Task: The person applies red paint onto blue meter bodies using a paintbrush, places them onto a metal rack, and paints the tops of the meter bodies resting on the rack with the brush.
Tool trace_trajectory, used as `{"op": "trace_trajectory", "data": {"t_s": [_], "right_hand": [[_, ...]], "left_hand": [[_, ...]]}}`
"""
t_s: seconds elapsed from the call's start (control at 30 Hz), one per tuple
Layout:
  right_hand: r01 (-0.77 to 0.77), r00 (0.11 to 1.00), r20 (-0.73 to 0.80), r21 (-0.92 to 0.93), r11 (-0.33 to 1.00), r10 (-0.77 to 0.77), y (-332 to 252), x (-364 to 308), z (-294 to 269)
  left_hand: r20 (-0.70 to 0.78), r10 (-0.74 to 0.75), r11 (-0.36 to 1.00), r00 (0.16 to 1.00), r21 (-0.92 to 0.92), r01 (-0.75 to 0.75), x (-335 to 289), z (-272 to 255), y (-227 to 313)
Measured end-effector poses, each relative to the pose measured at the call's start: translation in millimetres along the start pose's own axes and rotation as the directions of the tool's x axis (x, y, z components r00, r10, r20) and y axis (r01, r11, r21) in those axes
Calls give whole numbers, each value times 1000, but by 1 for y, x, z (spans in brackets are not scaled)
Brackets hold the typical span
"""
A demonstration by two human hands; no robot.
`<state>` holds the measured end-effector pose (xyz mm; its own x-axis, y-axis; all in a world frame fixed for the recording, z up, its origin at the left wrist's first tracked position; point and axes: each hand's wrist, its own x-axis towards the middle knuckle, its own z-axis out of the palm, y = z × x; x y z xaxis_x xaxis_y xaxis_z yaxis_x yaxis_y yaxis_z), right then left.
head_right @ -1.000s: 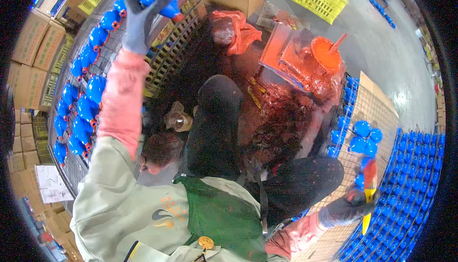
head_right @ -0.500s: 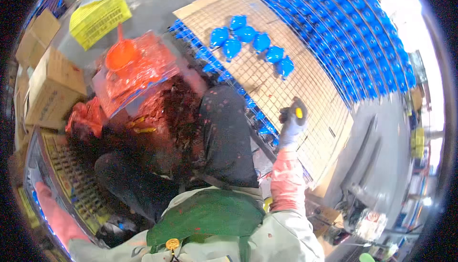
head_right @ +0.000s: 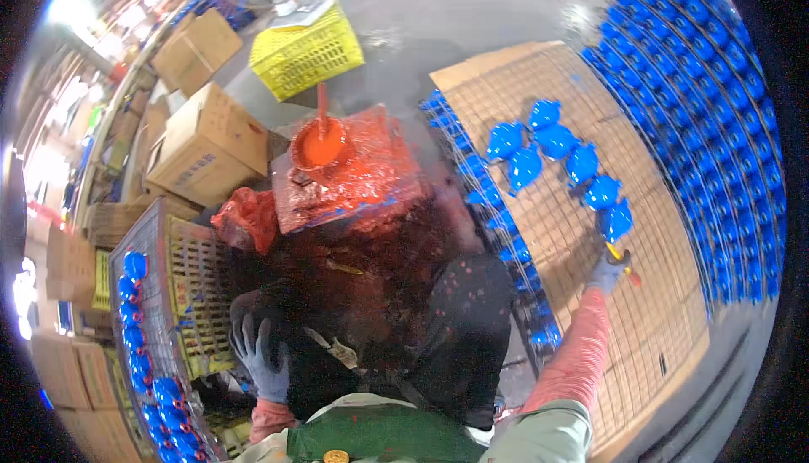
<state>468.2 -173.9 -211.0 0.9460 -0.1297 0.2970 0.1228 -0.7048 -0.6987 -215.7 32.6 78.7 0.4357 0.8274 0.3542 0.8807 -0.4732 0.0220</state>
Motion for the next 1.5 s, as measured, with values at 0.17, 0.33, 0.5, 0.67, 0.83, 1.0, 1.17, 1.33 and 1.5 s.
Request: {"op": "trace_trajectory", "data": {"t_s": [0.17, 0.33, 0.5, 0.67, 0.83, 1.0, 1.17, 1.33, 1.5], "right_hand": [[-64, 985, 158, -58, 996, 72, -28, 12, 11], [-3, 934, 356, -17, 1000, 9, -37, -56, -78], [15, 892, 452, -58, 998, 13, -26, -141, -183], [89, 882, 457, 76, 993, -114, -88, -143, -245], [831, 528, 221, 67, 553, -820, -240, -135, -269], [844, 366, -110, 458, 280, -924, -344, -182, -316], [435, 157, 344, 817, 378, -926, -391, -227, -313], [265, 400, 122, 933, 242, -908, -430, -246, -273], [12, 445, 325, 930, 368, -835, -466, -266, -201]], "left_hand": [[21, 49, 999, 999, -8, -48, 1, 9, -16], [27, 12, 1000, 1000, 3, -12, 1, 10, -8], [-4, 40, 999, 999, 30, -40, 6, 4, -5], [-25, 88, 926, 996, -366, -91, 34, 5, 17], [376, 338, -79, 863, -902, 424, 63, 15, 113], [455, 706, -543, 543, -144, 827, 69, -21, 195], [217, 340, -819, 915, -410, 401, 126, -29, 151], [-12, 398, -917, 917, -11, 398, 214, 1, 45], [50, 20, -802, 999, -595, 46, 211, 56, -28]]}}
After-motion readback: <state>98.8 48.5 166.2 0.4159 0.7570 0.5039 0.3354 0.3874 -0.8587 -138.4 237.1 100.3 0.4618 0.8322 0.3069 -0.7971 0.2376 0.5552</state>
